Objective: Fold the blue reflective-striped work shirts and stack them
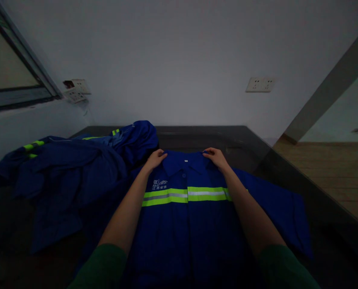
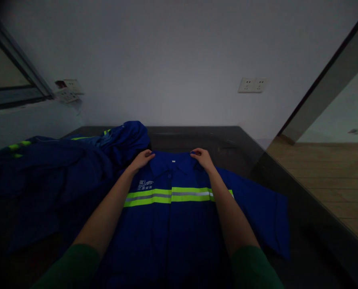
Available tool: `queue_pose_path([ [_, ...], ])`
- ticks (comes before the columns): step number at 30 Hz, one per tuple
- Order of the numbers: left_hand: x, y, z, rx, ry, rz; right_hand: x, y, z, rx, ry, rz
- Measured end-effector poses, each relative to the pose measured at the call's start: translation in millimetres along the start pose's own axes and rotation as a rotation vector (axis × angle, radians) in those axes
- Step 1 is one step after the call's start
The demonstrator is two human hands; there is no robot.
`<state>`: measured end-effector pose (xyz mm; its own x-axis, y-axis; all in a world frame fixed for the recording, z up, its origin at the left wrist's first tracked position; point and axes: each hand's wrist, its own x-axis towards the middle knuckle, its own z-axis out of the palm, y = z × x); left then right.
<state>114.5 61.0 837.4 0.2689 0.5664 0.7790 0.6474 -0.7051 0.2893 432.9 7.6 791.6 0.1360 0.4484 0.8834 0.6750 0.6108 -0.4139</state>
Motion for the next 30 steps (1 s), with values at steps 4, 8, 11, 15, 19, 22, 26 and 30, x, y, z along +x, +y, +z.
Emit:
queue_pose_path([
  [4, -12, 8, 8.9, 0.121, 0.105, 0.011, -5, -4, 5, -0.074, 0.038, -0.027],
  [8, -22, 24, 10.9, 0.222, 0.133, 0.116, -9, -28, 5, -0.215, 0.02, -0.177],
  [11, -24, 40, 6.5, 0.291, -0.115, 0.343, -13, -53, 9, -0.363, -0.227, -0.328],
  [15, -30, 53, 8.1, 0.302, -0.389, 0.471, -23, -72, 21, -0.568, -0.471, -0.316],
  [19, -34, 52, 15.9, 0.321, -0.391, 0.453, -28, -76, 24, -0.699, -0.521, -0.274],
  [22, -33, 50, 23.2, 0.336, -0.349, 0.434, -26, -79, 13, -0.702, -0.526, -0.247],
  [26, -32, 47, 35.0, 0.355, -0.299, 0.414, -20, -82, -3, -0.471, -0.48, -0.349],
  [30, -34, 46, 41.1, 0.36, -0.297, 0.412, -20, -78, 9, -0.362, -0.423, -0.381],
])
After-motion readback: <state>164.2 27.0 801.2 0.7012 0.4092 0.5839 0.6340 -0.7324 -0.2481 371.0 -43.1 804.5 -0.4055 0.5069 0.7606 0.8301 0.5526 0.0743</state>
